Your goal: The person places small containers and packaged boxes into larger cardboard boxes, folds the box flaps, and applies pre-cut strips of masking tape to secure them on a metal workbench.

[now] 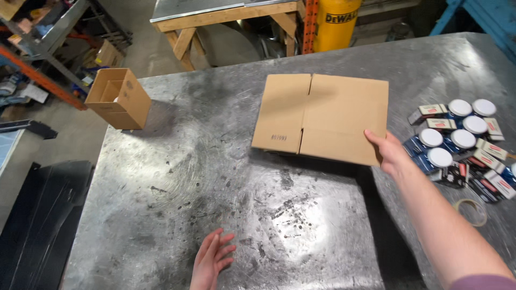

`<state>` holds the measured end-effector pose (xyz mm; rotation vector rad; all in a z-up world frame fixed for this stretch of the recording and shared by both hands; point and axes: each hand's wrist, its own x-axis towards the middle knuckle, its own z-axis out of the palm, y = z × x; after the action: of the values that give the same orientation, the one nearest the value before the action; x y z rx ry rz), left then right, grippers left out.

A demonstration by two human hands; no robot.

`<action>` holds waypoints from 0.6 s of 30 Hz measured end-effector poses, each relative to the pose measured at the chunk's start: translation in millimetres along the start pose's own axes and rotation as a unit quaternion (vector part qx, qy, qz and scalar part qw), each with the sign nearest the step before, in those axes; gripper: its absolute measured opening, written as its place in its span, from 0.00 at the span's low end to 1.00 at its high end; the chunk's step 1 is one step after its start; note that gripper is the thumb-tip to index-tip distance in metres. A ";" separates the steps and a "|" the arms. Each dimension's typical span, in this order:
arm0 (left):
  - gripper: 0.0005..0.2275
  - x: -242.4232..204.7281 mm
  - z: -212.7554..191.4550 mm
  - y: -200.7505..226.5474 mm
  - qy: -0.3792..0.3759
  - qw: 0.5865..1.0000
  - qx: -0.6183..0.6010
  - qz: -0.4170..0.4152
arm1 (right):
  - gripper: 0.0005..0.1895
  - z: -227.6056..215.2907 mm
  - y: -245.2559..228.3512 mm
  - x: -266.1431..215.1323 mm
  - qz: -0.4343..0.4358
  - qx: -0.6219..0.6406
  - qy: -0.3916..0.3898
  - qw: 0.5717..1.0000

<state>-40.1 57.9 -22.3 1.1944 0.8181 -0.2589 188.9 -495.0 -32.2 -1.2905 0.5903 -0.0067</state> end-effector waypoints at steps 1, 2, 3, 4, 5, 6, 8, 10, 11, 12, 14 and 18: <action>0.22 6.4 -10.7 -7.4 0.011 1.000 -0.015 -0.003 | 0.24 5.7 -4.5 21.5 0.007 -0.007 0.005 1.000; 0.22 17.2 -24.2 -18.6 0.017 1.000 -0.019 -0.002 | 0.24 7.8 -1.6 39.7 0.008 -0.008 -0.002 1.000; 0.21 28.1 -36.9 -30.0 0.017 1.000 -0.026 0.002 | 0.23 8.4 0.8 57.3 0.029 -0.022 0.004 0.999; 0.21 38.6 -49.5 -41.8 0.016 0.999 -0.034 0.005 | 0.22 9.0 3.3 74.8 0.050 -0.035 0.009 0.998; 0.21 36.4 -50.6 -40.1 0.019 0.999 -0.035 0.006 | 0.22 12.2 4.3 78.5 0.051 -0.036 0.006 0.998; 0.21 34.1 -51.5 -38.7 0.033 0.999 -0.041 -0.006 | 0.26 15.1 5.3 82.3 0.036 -0.132 0.061 0.989; 0.22 29.8 -48.5 -33.9 0.046 0.998 -0.046 -0.020 | 0.31 15.2 13.5 96.2 0.022 -0.227 0.116 0.967; 0.22 24.7 -40.7 -29.9 0.082 0.995 -0.049 -0.025 | 0.39 7.0 28.5 115.1 -0.083 -0.403 0.192 0.891; 0.22 29.4 -42.1 -33.8 0.082 0.995 -0.047 -0.027 | 0.39 17.7 19.7 98.9 -0.081 -0.404 0.193 0.890; 0.21 33.8 -43.7 -37.9 0.069 0.997 -0.035 -0.015 | 0.43 28.4 10.9 82.4 -0.109 -0.448 0.201 0.864; 0.21 30.2 -37.3 -32.7 0.055 0.998 -0.021 -0.004 | 0.47 47.5 -5.5 49.8 -0.135 -0.490 0.208 0.836; 0.21 20.6 -20.5 -14.3 0.051 0.998 0.029 -0.002 | 0.45 72.2 -30.4 2.5 -0.220 -0.485 0.155 0.832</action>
<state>-42.9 75.6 -49.3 1.2684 0.9060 -0.2268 230.6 -440.2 5.0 -2.4416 0.5679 -0.3433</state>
